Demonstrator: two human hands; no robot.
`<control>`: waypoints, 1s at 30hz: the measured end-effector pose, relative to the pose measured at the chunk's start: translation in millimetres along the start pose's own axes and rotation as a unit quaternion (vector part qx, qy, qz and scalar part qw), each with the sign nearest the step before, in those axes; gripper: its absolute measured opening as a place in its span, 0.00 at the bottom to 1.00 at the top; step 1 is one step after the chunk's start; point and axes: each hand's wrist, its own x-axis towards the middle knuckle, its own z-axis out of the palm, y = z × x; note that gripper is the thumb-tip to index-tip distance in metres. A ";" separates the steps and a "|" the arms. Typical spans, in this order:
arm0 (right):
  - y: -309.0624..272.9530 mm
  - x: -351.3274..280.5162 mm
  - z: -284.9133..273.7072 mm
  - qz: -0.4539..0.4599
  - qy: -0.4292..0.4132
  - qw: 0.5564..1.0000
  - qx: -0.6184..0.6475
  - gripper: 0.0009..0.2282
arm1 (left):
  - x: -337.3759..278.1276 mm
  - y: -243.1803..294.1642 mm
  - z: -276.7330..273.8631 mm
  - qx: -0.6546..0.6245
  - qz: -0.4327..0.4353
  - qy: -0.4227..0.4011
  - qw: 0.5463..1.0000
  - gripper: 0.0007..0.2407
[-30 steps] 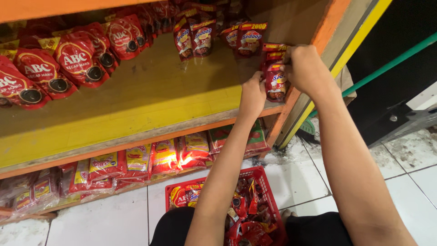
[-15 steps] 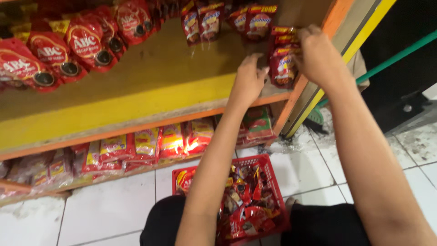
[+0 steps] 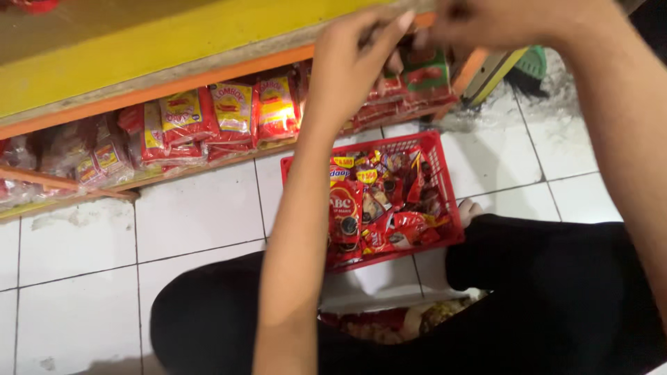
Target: The person moves bags of rice on the floor and then picks up seasoning sachets from a red basket to arrange them on a grocery store shelf.
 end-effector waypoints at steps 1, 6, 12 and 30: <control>3.8 10.2 14.2 -0.051 -0.105 0.993 -0.005 0.12 | -14.5 -8.9 0.4 -0.006 -0.039 0.008 0.999 0.14; 52.8 51.6 160.0 -0.079 -0.088 0.993 -0.014 0.16 | -110.6 -107.5 15.0 -0.072 -0.219 0.038 0.972 0.16; 103.1 42.0 360.7 0.075 -0.077 0.979 0.173 0.11 | -161.2 -243.3 33.7 -0.074 -0.237 0.032 0.968 0.16; 3.1 -10.7 313.8 0.253 -0.059 0.876 0.407 0.15 | -167.1 -256.1 66.6 0.001 -0.093 0.019 0.996 0.42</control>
